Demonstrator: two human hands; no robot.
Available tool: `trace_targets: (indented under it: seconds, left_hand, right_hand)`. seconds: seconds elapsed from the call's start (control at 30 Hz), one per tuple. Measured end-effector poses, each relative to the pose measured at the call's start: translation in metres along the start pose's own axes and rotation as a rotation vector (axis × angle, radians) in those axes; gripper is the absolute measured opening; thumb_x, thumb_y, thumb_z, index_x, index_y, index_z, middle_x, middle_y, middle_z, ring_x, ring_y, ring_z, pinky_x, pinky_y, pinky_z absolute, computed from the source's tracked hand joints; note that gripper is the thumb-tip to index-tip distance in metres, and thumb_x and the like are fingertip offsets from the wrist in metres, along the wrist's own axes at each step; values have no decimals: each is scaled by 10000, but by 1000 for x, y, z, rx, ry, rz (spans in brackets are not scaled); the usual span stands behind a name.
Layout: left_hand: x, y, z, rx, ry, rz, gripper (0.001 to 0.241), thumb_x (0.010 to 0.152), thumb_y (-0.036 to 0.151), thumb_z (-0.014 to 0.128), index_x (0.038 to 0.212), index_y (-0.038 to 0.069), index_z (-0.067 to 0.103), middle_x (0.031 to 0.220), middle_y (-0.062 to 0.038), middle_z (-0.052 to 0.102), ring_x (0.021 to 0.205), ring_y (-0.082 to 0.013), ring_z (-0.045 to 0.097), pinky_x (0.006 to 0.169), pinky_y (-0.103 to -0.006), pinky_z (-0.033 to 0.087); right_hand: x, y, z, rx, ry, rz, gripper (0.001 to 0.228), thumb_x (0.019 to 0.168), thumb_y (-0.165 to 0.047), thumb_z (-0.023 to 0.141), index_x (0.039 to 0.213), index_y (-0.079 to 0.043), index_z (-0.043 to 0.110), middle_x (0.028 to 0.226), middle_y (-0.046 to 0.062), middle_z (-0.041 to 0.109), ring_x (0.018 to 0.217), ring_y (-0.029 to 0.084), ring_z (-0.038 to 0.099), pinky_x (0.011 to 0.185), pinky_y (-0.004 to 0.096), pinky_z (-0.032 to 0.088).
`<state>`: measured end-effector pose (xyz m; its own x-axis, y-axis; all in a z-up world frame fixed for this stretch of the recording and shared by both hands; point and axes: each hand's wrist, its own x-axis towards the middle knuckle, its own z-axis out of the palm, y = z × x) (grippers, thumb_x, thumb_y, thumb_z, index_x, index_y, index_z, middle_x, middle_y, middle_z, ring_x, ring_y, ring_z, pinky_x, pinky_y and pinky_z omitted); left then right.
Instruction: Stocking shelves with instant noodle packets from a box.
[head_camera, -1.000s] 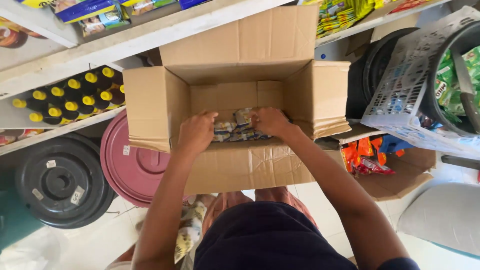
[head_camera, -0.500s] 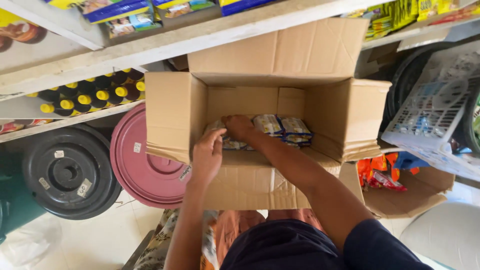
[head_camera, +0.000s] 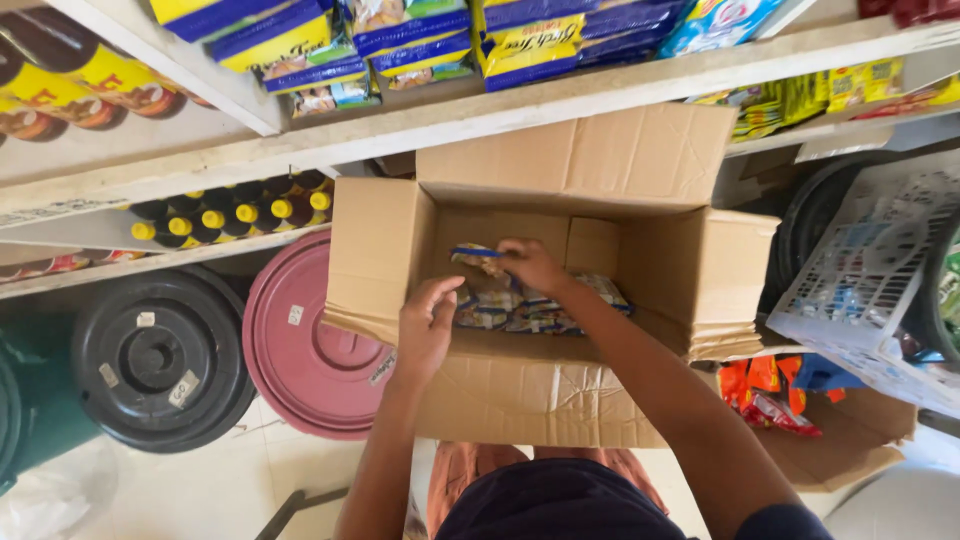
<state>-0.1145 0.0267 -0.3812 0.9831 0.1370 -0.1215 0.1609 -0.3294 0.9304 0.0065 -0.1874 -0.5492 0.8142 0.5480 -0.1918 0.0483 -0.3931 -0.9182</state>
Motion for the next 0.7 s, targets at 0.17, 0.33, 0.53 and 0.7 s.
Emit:
trace_targets:
  seconds: [0.17, 0.33, 0.53, 0.7]
  left_hand:
    - [7, 11, 6, -72, 95, 184, 338, 966, 66, 689, 1302, 40, 661, 1293, -117, 683, 1180, -225, 662, 1004, -351, 531]
    - [14, -3, 28, -389, -144, -47, 721, 880, 159, 772, 1508, 40, 437, 1370, -103, 616, 1233, -176, 606, 1018, -341, 532]
    - [11, 36, 40, -702, -233, -98, 763, 767, 45, 852, 1447, -3, 508, 1306, -90, 653, 1128, -162, 652, 958, -327, 570]
    - [9, 49, 18, -573, -260, -42, 701, 768, 59, 865, 1400, -18, 571, 1218, -96, 711, 1054, -149, 682, 919, -308, 587]
  right_hand:
    - [-51, -33, -54, 779, 125, 173, 116, 961, -193, 648, 954, -78, 652, 917, 38, 692, 863, 147, 677, 774, 327, 568]
    - [-101, -84, -68, 1216, 212, 114, 123, 998, -194, 595, 980, -74, 613, 929, 66, 718, 835, 177, 699, 740, 343, 577]
    - [-125, -112, -65, 1198, 276, 74, 150, 1010, -193, 618, 898, -97, 593, 938, 63, 712, 858, 182, 701, 777, 365, 596]
    - [-134, -134, -92, 821, 466, 95, 189, 1003, -241, 624, 966, -60, 661, 1062, 102, 747, 881, 192, 703, 820, 352, 580]
